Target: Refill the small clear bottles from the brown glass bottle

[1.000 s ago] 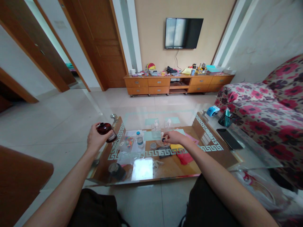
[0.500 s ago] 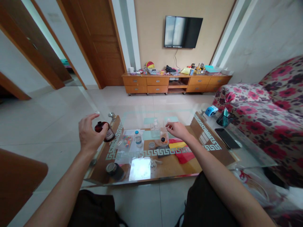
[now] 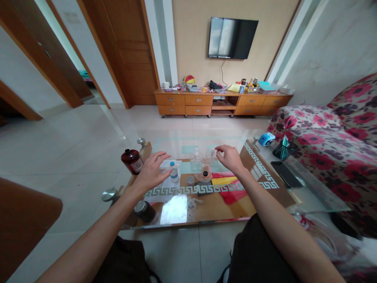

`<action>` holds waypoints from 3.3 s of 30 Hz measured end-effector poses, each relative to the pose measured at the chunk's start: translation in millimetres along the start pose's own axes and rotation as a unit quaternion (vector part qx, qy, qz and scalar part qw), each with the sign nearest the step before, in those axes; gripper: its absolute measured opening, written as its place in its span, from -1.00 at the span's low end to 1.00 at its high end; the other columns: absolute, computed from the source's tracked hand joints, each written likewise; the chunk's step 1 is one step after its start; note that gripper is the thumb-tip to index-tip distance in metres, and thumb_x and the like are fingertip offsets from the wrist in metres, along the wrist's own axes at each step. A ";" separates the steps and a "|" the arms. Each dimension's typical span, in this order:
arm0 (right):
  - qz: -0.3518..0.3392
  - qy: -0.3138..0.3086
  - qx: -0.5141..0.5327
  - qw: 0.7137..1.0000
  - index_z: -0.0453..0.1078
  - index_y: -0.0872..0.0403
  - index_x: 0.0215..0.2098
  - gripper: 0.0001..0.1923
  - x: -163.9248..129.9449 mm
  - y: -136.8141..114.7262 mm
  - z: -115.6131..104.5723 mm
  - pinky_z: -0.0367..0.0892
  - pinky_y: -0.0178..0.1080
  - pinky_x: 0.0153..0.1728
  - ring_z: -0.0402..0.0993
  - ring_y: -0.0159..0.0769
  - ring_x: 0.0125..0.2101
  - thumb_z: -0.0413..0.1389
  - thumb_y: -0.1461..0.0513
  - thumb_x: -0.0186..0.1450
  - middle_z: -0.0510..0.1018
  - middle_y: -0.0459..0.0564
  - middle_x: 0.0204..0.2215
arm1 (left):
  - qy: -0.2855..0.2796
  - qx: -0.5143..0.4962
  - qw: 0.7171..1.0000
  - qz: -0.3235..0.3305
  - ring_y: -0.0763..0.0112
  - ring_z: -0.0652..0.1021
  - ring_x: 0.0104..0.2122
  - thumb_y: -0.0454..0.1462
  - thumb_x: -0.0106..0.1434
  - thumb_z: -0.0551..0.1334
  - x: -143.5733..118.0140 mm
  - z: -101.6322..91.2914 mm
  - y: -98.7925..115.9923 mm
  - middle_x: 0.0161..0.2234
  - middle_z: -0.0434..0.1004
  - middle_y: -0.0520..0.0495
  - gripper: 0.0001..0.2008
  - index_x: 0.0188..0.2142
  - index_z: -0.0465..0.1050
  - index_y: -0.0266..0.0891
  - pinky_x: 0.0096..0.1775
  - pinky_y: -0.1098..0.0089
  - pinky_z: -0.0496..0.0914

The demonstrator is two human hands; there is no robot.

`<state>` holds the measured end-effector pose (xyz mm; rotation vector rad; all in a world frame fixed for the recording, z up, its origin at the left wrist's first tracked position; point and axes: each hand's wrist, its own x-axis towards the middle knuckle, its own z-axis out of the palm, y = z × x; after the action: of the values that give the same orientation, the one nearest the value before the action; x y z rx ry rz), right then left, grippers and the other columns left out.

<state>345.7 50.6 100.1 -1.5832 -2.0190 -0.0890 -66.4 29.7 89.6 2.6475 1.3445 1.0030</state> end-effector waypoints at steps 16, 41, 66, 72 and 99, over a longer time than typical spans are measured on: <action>-0.023 0.004 0.010 1.000 0.38 -0.03 0.33 -0.47 -3.0 10.9 9.2 0.38 0.04 0.21 0.46 0.04 0.20 0.16 0.14 0.41 0.53 0.10 0.23 | -0.239 -0.010 0.968 0.070 0.05 0.48 0.21 0.06 0.36 0.32 -13.5 53.2 19.3 0.20 0.48 -0.17 -0.46 0.25 0.46 -0.05 0.24 0.09 0.37; -0.022 -0.047 0.024 0.998 0.26 0.02 0.40 -0.42 -4.8 5.5 28.1 0.42 -0.06 0.11 0.55 0.00 0.08 0.13 0.13 0.44 0.62 0.14 0.12 | -0.228 0.007 0.972 0.059 0.00 0.47 0.21 0.04 0.32 0.34 -17.2 54.6 28.4 0.21 0.44 -0.19 -0.44 0.24 0.43 -0.04 0.22 0.04 0.39; -0.022 0.105 0.055 0.993 0.39 0.00 0.28 -0.59 1.8 -42.1 -23.2 0.31 0.00 0.19 0.55 -0.01 0.08 0.00 0.12 0.53 0.65 0.10 0.06 | -0.237 0.007 0.969 0.065 -0.01 0.49 0.20 0.09 0.32 0.33 -16.2 53.3 26.0 0.20 0.47 -0.20 -0.41 0.26 0.43 -0.04 0.21 0.04 0.37; -0.046 0.093 0.059 0.993 0.39 -0.06 0.32 -0.56 -2.4 -57.3 -31.2 0.24 0.05 0.23 0.48 0.00 0.17 0.01 0.17 0.52 0.62 0.07 0.15 | -0.225 0.008 0.972 0.063 0.00 0.49 0.21 0.12 0.36 0.30 -8.8 47.7 25.1 0.21 0.49 -0.19 -0.41 0.27 0.42 -0.03 0.22 0.04 0.37; -0.193 -0.030 0.119 0.973 0.41 -0.08 0.19 -0.69 -23.6 -106.3 3.3 0.12 0.04 0.28 0.57 -0.12 0.05 0.12 0.14 0.50 0.68 0.01 0.06 | -0.113 0.041 0.992 0.047 0.11 0.60 -0.04 -0.10 0.56 0.07 20.1 38.5 62.1 -0.17 0.65 -0.15 -0.71 -0.10 0.54 -0.12 0.14 0.06 0.34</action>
<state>250.9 -0.4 116.6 -1.0451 -2.2661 0.0533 8.0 15.3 87.2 2.8044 1.2483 0.6418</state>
